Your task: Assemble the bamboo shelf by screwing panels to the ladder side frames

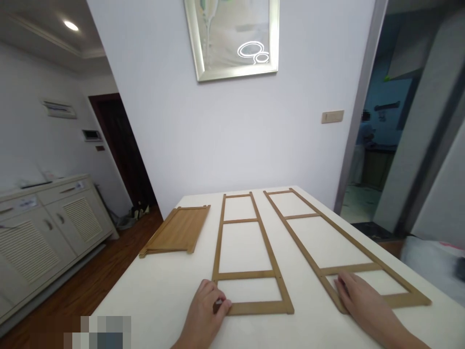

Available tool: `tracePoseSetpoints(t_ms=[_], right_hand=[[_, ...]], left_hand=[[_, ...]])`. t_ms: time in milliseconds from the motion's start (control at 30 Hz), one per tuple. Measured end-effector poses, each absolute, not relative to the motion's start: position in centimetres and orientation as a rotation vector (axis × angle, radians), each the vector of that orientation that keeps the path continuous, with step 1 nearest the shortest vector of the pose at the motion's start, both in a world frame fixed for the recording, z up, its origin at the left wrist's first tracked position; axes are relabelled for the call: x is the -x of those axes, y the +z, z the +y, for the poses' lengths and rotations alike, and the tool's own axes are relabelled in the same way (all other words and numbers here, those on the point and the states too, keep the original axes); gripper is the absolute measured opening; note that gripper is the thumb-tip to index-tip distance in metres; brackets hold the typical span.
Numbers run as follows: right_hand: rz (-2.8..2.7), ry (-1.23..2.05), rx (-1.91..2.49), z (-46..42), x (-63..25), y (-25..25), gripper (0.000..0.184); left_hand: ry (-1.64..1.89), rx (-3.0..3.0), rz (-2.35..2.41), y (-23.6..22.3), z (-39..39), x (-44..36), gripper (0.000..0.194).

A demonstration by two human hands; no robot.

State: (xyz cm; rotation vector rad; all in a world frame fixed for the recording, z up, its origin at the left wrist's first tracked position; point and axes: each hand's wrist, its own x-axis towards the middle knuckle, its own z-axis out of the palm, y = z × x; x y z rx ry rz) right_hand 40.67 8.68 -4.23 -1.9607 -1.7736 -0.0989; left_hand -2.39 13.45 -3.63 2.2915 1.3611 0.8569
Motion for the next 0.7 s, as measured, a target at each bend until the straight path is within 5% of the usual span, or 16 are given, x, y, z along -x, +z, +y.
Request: tracePoseSetpoints(t_ms=[367, 700], right_hand=[[-1.877, -0.359, 1.711, 8.8, -41.1, -5.0, 0.031], [-1.894, -0.522, 1.573, 8.9, -41.6, -5.7, 0.034]], left_hand=[[0.779, -1.945, 2.247, -3.1, 22.2, 7.3, 0.044], [0.57, -1.882, 2.422, -3.3, 25.8, 6.7, 0.048]])
